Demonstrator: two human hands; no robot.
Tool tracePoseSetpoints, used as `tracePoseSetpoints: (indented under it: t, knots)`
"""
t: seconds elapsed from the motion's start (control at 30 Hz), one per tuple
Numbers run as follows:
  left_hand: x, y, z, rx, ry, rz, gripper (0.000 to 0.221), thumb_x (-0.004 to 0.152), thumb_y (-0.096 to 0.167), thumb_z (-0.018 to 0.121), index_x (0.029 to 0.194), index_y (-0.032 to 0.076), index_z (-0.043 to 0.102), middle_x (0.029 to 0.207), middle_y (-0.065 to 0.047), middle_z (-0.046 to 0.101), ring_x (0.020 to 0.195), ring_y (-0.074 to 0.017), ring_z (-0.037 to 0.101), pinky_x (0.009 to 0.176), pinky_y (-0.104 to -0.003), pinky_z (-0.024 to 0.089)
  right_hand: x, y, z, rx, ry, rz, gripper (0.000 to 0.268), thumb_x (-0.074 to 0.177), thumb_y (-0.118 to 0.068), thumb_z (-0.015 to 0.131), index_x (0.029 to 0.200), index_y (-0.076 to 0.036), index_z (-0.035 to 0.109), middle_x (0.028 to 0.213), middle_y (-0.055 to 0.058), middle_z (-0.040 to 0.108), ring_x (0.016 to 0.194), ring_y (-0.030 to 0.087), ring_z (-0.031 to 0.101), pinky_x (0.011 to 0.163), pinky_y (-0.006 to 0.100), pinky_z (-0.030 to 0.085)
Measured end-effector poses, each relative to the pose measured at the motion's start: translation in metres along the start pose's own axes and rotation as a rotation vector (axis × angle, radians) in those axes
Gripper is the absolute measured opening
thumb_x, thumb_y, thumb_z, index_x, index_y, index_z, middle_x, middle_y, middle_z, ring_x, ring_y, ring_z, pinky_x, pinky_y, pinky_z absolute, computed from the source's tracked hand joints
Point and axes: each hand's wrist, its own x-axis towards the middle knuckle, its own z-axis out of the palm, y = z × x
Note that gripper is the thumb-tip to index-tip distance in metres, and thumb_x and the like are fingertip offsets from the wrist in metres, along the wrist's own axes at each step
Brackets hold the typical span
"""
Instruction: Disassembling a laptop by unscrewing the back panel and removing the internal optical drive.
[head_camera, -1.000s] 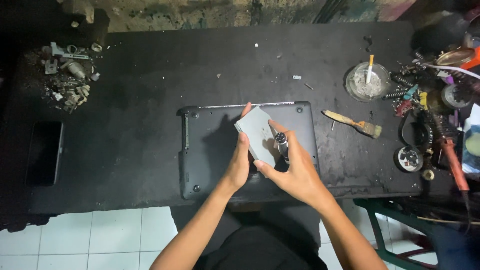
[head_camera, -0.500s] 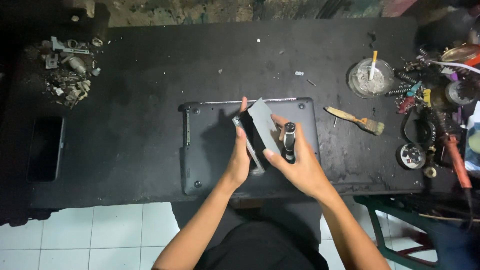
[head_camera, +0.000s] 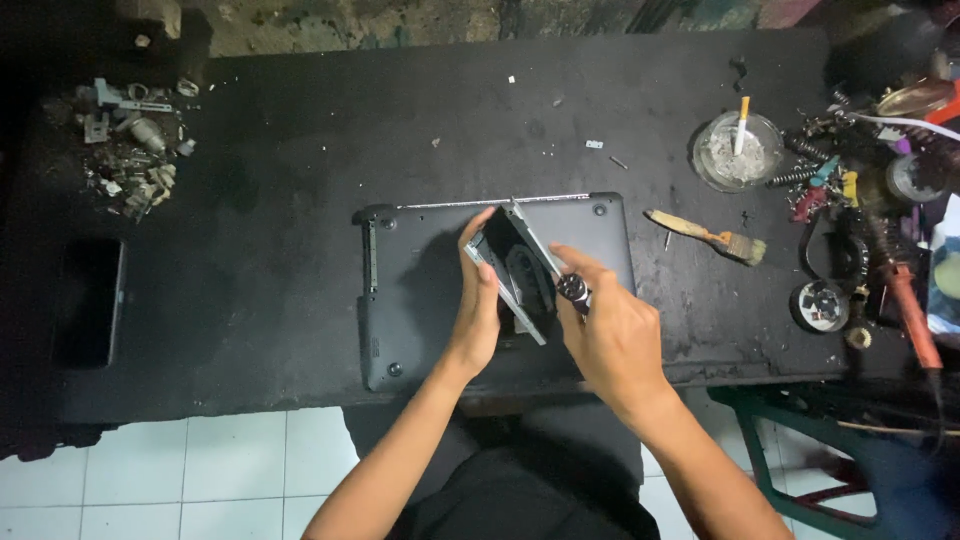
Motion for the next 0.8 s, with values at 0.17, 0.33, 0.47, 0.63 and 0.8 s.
tracePoseSetpoints:
  t: [0.17,0.33,0.47,0.63,0.8]
  knots:
    - [0.001,-0.013,0.001,-0.026,0.003,0.045,0.089,0.093,0.078,0.033,0.154,0.017,0.016,0.161,-0.021,0.020,0.151,-0.0340,0.017,0.124,-0.054,0.014,-0.017,0.020,0.034,-0.005,0.119,-0.199,0.016,0.086,0.006,0.074,0.094,-0.004,0.065,0.110,0.004,0.081,0.087,0.021,0.077,0.073,0.031,0.062]
    - [0.000,0.004,-0.006,-0.053,-0.035,0.039,0.096,0.091,0.079,0.040,0.158,0.019,0.006,0.162,-0.025,0.016,0.152,-0.0391,0.016,0.122,-0.057,0.018,-0.004,0.019,0.029,0.137,0.164,-0.189,0.017,0.087,0.005,0.076,0.090,-0.003,0.062,0.106,0.006,0.081,0.085,0.025,0.077,0.071,0.034,0.062]
    - [0.000,0.006,-0.003,-0.103,-0.031,-0.010,0.108,0.086,0.082,0.046,0.159,0.015,0.003,0.162,-0.029,0.014,0.150,-0.0425,0.018,0.121,-0.058,0.021,0.001,0.014,0.026,0.209,0.206,-0.192,0.019,0.087,0.008,0.075,0.083,-0.002,0.059,0.101,0.007,0.083,0.080,0.026,0.077,0.070,0.033,0.061]
    - [-0.003,0.003,-0.004,-0.055,-0.056,0.016,0.107,0.085,0.082,0.047,0.159,0.017,0.005,0.163,-0.026,0.017,0.151,-0.0402,0.019,0.121,-0.056,0.022,-0.001,0.017,0.028,0.162,0.310,-0.238,0.026,0.084,0.009,0.079,0.078,-0.006,0.058,0.098,0.006,0.083,0.076,0.022,0.077,0.066,0.031,0.062]
    - [-0.002,-0.020,-0.002,-0.133,-0.087,0.149,0.115,0.079,0.057,0.078,0.160,0.014,0.010,0.158,-0.016,0.030,0.148,-0.0289,0.030,0.123,-0.050,0.027,-0.001,0.016,0.024,0.188,0.428,-0.199,0.037,0.084,0.011,0.080,0.073,-0.006,0.050,0.084,0.010,0.082,0.056,0.024,0.070,0.057,0.029,0.057]
